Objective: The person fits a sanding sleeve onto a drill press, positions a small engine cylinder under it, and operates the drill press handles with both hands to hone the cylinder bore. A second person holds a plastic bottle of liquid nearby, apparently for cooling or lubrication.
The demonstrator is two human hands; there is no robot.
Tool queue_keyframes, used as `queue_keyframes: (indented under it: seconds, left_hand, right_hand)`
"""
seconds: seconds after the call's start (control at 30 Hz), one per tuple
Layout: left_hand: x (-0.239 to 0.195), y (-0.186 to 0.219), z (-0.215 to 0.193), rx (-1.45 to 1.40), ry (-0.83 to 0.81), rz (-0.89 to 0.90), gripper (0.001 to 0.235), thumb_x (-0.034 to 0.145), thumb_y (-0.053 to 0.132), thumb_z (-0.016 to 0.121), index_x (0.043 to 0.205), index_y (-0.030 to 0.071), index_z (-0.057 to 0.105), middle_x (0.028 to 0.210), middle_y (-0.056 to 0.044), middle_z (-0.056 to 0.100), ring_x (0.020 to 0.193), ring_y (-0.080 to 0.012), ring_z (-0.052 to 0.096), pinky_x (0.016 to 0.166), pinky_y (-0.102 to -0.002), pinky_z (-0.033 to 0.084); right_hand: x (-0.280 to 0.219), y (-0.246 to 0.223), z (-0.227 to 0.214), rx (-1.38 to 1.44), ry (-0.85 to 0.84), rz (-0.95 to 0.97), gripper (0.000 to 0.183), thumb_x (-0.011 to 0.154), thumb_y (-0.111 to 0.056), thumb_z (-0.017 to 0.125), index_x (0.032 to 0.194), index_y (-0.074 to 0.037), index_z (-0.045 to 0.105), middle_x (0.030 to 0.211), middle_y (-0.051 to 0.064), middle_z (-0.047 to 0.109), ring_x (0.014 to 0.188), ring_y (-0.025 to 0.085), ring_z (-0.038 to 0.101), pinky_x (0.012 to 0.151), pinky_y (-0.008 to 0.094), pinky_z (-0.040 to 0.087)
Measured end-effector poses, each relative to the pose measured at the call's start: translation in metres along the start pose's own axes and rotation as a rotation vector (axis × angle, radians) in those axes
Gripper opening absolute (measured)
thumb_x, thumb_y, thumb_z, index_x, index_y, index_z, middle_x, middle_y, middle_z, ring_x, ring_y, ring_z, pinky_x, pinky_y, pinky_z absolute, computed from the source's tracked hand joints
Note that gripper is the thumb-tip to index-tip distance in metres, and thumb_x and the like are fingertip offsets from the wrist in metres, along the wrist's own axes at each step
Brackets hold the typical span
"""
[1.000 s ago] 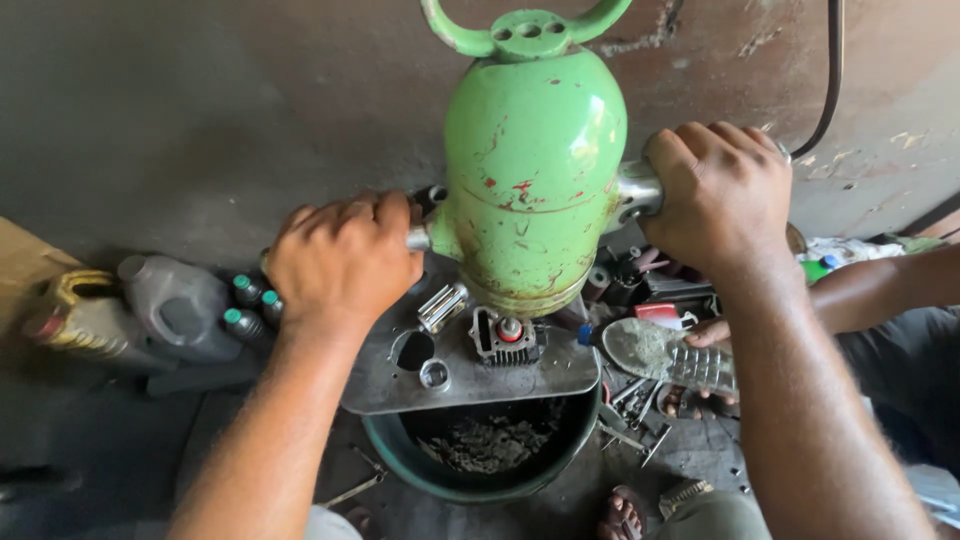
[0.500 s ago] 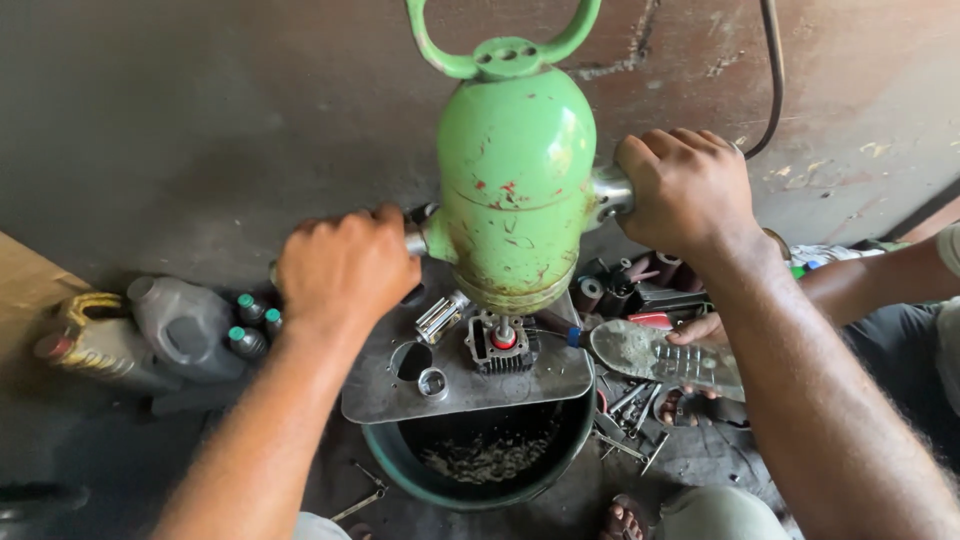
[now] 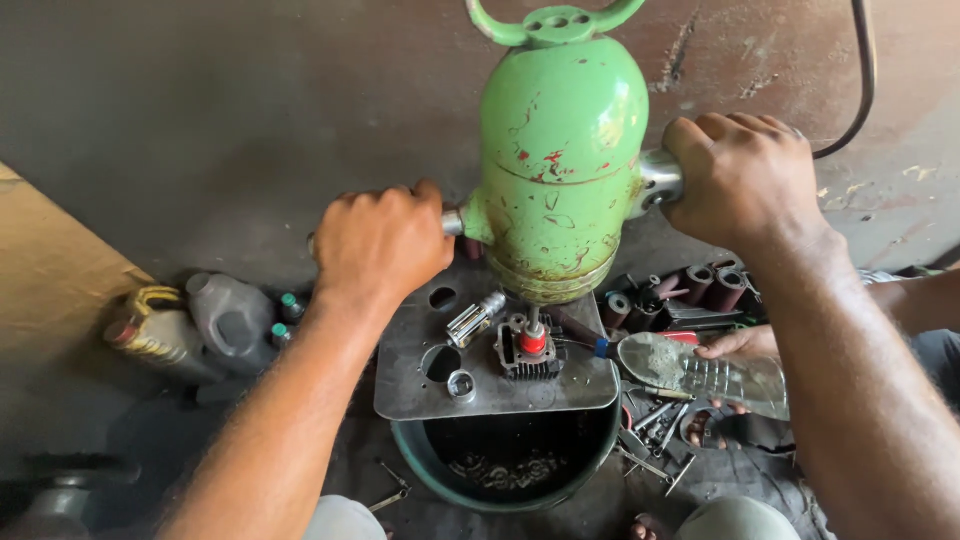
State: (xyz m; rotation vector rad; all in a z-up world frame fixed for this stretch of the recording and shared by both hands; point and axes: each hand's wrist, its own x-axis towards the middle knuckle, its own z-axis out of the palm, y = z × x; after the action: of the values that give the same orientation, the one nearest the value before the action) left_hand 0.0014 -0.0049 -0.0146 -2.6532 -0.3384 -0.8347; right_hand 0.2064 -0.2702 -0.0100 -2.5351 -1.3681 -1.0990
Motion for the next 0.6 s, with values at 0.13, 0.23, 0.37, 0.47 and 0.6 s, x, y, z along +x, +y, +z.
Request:
queue_keyframes:
  seconds: [0.13,0.23,0.37,0.47,0.6]
  left_hand:
    - [0.007,0.000,-0.008,-0.017,-0.053,-0.021,0.025,0.076,0.036,0.078,0.080,0.012,0.072,0.064,-0.015,0.072,0.058,-0.0356,0.074,0.053,-0.049,0.060]
    - [0.013,-0.002,-0.013,-0.009,-0.115,-0.027,0.023,0.078,0.034,0.078,0.085,0.012,0.073,0.067,-0.016,0.073,0.060,-0.0359,0.074,0.052,-0.050,0.059]
    - [0.020,-0.003,-0.022,-0.023,-0.135,-0.012,0.029,0.077,0.037,0.078,0.090,0.011,0.073,0.070,-0.017,0.074,0.064,-0.0358,0.075,0.054,-0.050,0.060]
    - [0.023,-0.004,-0.027,-0.010,-0.193,-0.039,0.029,0.081,0.037,0.077,0.093,0.011,0.074,0.070,-0.017,0.074,0.064,-0.0358,0.075,0.053,-0.049,0.059]
    - [0.023,-0.006,-0.028,0.026,-0.213,-0.028,0.033,0.081,0.039,0.077,0.097,0.011,0.073,0.067,-0.014,0.073,0.059,-0.0320,0.075,0.048,-0.047,0.059]
  right_hand:
    - [0.001,0.004,-0.004,-0.022,0.017,0.006,0.035,0.074,-0.021,0.081,0.106,-0.013,0.067,0.100,0.007,0.072,0.097,0.029,0.072,0.086,0.045,0.058]
    - [0.001,0.004,-0.012,-0.013,0.049,0.001,0.036,0.072,-0.020,0.081,0.105,-0.013,0.068,0.100,0.006,0.072,0.095,0.029,0.071,0.084,0.045,0.058]
    - [0.004,0.011,-0.008,-0.051,0.075,-0.009,0.031,0.077,-0.022,0.082,0.104,-0.015,0.069,0.097,0.005,0.072,0.093,0.027,0.072,0.082,0.043,0.059]
    - [0.006,0.018,-0.001,-0.071,0.021,-0.007,0.025,0.089,-0.023,0.080,0.110,-0.014,0.069,0.093,0.003,0.071,0.084,0.021,0.072,0.080,0.041,0.059]
    - [0.006,0.023,-0.002,-0.111,0.138,-0.060,0.022,0.086,-0.024,0.082,0.101,-0.014,0.069,0.090,0.001,0.071,0.088,0.019,0.072,0.087,0.041,0.059]
